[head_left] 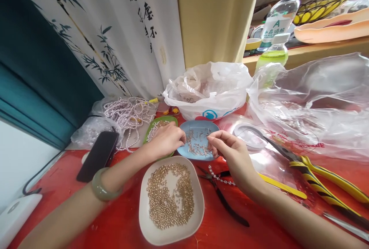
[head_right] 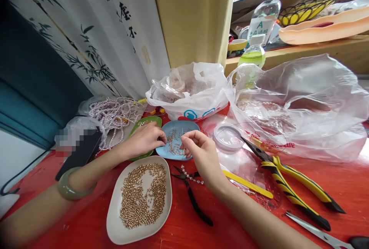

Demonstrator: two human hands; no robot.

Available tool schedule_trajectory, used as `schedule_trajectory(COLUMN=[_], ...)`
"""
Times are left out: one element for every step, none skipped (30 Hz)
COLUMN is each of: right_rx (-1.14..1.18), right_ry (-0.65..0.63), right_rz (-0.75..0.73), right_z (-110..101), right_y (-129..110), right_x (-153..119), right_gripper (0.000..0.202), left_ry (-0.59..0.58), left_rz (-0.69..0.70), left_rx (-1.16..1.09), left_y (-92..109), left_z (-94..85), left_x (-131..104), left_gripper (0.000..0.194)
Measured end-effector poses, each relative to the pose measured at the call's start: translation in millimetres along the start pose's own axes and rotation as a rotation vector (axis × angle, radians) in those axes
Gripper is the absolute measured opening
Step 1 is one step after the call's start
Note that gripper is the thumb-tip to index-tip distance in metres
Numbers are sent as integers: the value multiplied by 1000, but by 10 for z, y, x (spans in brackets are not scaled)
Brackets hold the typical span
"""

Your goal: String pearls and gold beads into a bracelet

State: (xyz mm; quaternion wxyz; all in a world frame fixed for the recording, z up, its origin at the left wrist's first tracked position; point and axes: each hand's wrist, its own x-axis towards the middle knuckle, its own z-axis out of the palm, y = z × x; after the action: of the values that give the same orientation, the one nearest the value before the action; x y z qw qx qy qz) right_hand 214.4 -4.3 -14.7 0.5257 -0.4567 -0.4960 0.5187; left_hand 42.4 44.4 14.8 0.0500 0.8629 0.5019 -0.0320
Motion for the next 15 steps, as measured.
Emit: schedule_trajectory(right_rx=[0, 1, 3, 3, 2, -2, -7, -11, -14, -15, -16, -18, -22, -28, -34], right_ry=[-2, -4, -7, -9, -8, -6, -5, -3, -2, -4, -4, -8, -8, -11, -11], right_rz=[3, 7, 10, 11, 11, 9, 9, 8, 8, 9, 8, 8, 6, 6, 4], right_z=[1, 1, 1, 1, 1, 1, 1, 0, 0, 0, 0, -1, -1, -2, -4], right_y=[-1, -2, -3, -5, -7, -9, -9, -9, -7, -5, -1, 2, 5, 8, 10], right_x=[2, 4, 5, 6, 7, 6, 5, 4, 4, 3, 4, 5, 6, 8, 10], right_gripper=[17, 17, 17, 17, 16, 16, 16, 16, 16, 16, 15, 15, 15, 15, 15], left_ry=[-10, -17, -22, -25, -26, -22, -19, -16, -14, -14, -13, -12, -10, -9, -10], left_rz=[-5, -7, -6, 1, 15, 32, 50, 64, 77, 91, 103, 119, 135, 150, 160], left_rx=[18, 27, 29, 27, 23, 22, 25, 36, 51, 70, 90, 109, 125, 137, 145], left_y=[5, 5, 0, -8, -19, -30, -39, -47, -51, -51, -47, -39, -29, -17, -5], left_z=[-10, -17, -19, -17, -11, -3, 6, 16, 24, 31, 35, 37, 37, 36, 33], left_x=[8, 15, 19, 22, 23, 23, 23, 23, 23, 25, 28, 33, 38, 44, 50], left_gripper=[18, 18, 19, 19, 19, 19, 18, 17, 16, 15, 15, 14, 14, 14, 14])
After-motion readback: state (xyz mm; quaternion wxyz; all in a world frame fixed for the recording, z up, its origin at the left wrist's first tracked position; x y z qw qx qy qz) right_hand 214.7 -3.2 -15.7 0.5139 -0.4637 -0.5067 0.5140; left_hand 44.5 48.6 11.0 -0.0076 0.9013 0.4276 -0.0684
